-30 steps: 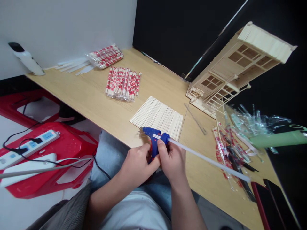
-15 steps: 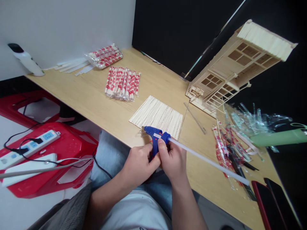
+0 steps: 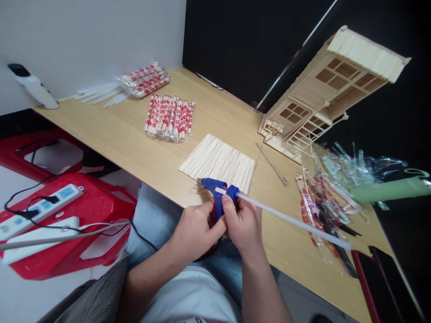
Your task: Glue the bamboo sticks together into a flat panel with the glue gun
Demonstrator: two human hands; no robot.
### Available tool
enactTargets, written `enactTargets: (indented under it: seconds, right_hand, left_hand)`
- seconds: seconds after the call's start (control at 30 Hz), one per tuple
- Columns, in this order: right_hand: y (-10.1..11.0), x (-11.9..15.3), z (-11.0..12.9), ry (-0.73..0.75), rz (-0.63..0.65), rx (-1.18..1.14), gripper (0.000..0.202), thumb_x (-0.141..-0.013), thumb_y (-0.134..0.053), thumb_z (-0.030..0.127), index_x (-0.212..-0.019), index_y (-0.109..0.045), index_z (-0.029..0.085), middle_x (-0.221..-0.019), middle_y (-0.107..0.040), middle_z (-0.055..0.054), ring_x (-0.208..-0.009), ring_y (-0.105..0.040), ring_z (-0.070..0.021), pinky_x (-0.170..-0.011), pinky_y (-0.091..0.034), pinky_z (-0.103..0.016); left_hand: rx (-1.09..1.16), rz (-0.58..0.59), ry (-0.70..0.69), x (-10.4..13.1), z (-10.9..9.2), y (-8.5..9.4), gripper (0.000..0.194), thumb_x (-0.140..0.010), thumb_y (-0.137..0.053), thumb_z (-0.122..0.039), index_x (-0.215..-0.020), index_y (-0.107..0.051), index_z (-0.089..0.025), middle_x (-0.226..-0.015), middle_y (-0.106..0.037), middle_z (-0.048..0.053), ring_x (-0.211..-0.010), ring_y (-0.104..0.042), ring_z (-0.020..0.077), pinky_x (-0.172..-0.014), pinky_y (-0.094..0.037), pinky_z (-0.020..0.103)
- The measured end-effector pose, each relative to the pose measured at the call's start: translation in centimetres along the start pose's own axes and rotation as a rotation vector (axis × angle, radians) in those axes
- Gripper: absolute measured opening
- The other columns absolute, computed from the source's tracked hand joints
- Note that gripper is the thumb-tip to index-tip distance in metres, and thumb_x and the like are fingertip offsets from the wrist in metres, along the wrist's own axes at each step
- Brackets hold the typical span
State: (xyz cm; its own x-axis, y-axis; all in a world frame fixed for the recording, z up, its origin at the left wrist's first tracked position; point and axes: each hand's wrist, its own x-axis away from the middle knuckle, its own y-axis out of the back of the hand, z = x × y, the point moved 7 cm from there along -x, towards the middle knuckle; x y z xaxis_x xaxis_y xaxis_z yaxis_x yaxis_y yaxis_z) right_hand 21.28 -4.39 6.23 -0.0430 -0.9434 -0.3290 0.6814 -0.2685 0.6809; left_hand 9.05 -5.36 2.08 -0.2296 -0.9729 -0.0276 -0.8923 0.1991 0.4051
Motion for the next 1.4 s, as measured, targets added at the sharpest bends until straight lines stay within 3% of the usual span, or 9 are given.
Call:
enactTargets:
  seconds: [0.47, 0.7, 0.87, 1.4]
  right_hand:
    - [0.08, 0.20, -0.04, 0.006, 0.010, -0.034, 0.027, -0.095, -0.054, 0.031, -0.081, -0.075, 0.019, -0.068, -0.070, -0.002, -0.060, -0.061, -0.0183, -0.067, -0.050, -0.028]
    - [0.24, 0.23, -0.02, 0.001, 0.000, -0.013, 0.027, -0.094, -0.053, 0.030, -0.080, -0.074, 0.019, -0.072, -0.072, -0.003, -0.067, -0.065, -0.0196, -0.067, -0.050, -0.028]
    - [0.32, 0.34, -0.13, 0.007, -0.022, -0.003, 0.030, -0.094, -0.053, 0.033, -0.077, -0.073, 0.019, -0.065, -0.068, -0.002, -0.059, -0.060, -0.0185, -0.065, -0.050, -0.029]
    - [-0.26, 0.09, -0.14, 0.018, 0.006, -0.026, 0.028, -0.095, -0.053, 0.032, -0.083, -0.075, 0.019, -0.073, -0.072, -0.004, -0.069, -0.066, -0.0209, -0.070, -0.051, -0.030]
  left_hand:
    - [0.030, -0.035, -0.042, 0.12, -0.21, -0.14, 0.029, -0.090, -0.054, -0.037, -0.067, -0.051, -0.020, -0.052, -0.049, -0.005, -0.047, -0.042, 0.0098, -0.051, -0.030, 0.023]
    - [-0.052, 0.003, -0.013, 0.45, 0.09, -0.36, 0.025, -0.092, -0.052, -0.041, -0.080, -0.055, -0.020, -0.059, -0.054, -0.003, -0.052, -0.048, 0.0134, -0.054, -0.033, 0.026]
    - [-0.011, 0.010, -0.001, 0.39, 0.17, -0.38, 0.023, -0.092, -0.054, -0.041, -0.082, -0.057, -0.020, -0.059, -0.054, -0.003, -0.052, -0.048, 0.0131, -0.054, -0.033, 0.025]
    - [0.013, -0.004, 0.003, 0.04, 0.27, -0.20, 0.028, -0.092, -0.052, -0.039, -0.071, -0.050, -0.021, -0.055, -0.045, -0.006, -0.050, -0.041, 0.0108, -0.055, -0.029, 0.025]
